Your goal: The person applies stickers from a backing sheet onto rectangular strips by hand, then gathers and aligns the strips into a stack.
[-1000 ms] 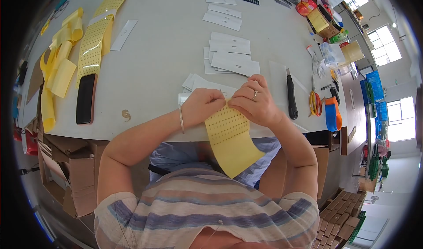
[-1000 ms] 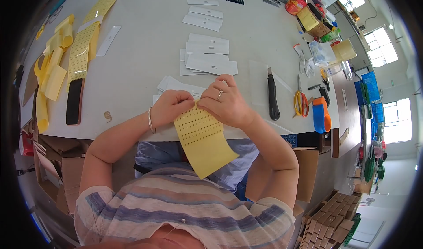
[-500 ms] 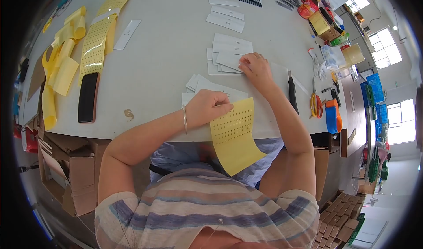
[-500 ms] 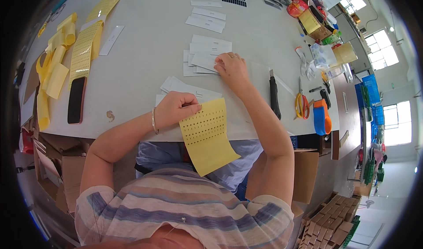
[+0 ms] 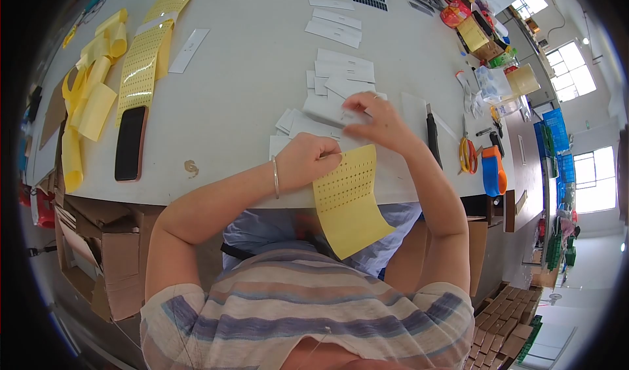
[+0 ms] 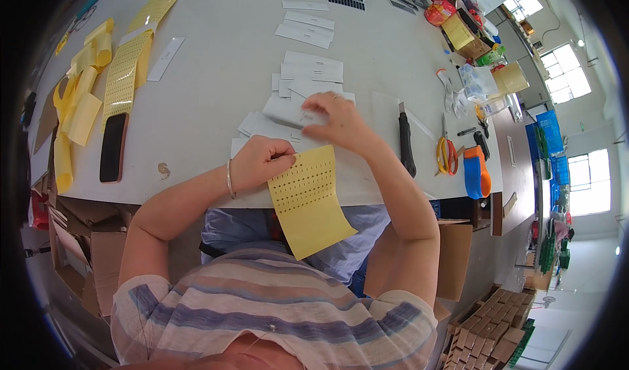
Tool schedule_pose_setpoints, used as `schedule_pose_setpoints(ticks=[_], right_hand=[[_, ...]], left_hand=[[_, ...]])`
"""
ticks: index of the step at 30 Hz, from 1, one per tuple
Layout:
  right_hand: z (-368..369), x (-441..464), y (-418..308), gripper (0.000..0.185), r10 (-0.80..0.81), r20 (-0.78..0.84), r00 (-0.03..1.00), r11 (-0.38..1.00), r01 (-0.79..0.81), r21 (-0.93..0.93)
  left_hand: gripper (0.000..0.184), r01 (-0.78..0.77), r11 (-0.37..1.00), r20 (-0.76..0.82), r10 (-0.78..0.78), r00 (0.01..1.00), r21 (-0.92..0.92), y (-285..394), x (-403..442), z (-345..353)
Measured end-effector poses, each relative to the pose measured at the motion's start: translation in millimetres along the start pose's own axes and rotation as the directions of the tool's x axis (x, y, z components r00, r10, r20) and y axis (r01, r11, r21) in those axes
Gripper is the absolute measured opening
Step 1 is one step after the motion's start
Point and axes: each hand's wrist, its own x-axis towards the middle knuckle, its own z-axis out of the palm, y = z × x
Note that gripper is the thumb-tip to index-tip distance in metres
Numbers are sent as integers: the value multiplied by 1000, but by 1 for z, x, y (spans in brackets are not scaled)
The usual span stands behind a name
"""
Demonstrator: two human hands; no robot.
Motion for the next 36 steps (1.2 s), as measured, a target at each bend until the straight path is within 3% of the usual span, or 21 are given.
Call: schedule_pose_setpoints(ticks=[1,5,7,8,10,11,13,15,17,19,20,22,25,31,34,36], right_hand=[[1,-4,-9,35,19,54,998,996,-24,86],[-3,-14,-19,23,67,123,990,986,-85,146],[-6,-22,-19,16,-142,39,989,976,133,172],[-5,-24,-20,16,-141,41,989,976,132,172],[-2,-27,-21,17,-412,-17,911,905,407,-127],[0,-30,-23,17,-411,-18,912,905,405,-128],[1,-34,-28,12,-558,-35,829,773,504,-386],[-1,-32,-30,10,-566,-44,823,772,511,-378],[-2,-26,-26,9,-575,-57,816,771,518,-372],[-4,-11,-4,7,-192,-337,922,981,194,-29],[-6,-4,8,7,-190,-338,922,981,191,-30],[-8,12,35,6,114,-421,900,993,-85,87],[1,24,58,12,183,-332,925,972,-221,-79],[-2,14,42,46,107,-249,963,934,-183,-308],[-7,11,38,53,26,-129,991,897,-80,-435],[-11,13,39,53,86,-108,990,918,-121,-378]], left_hand=[[22,32,999,13,-32,999,26,3,0,-2],[22,80,995,14,-81,997,59,3,1,-4],[23,90,995,6,-90,996,39,4,1,-5],[23,99,995,0,-99,995,20,5,2,-5],[23,98,995,4,-98,995,15,4,2,-5],[23,98,995,6,-98,995,12,3,2,-6],[24,135,991,10,-135,991,-24,4,3,-6],[24,172,983,13,-172,985,-60,4,3,-5],[24,246,933,7,-253,967,-261,5,4,-6],[24,249,939,3,-255,967,-239,5,4,-6],[24,251,943,-1,-257,966,-217,5,3,-5],[24,201,966,-4,-204,979,-161,1,3,-3],[26,154,984,10,-154,988,-86,5,2,-5],[29,87,996,22,-87,996,23,3,2,-4],[29,83,996,34,-84,996,43,4,2,-3],[28,85,995,34,-86,996,46,4,2,-3]])
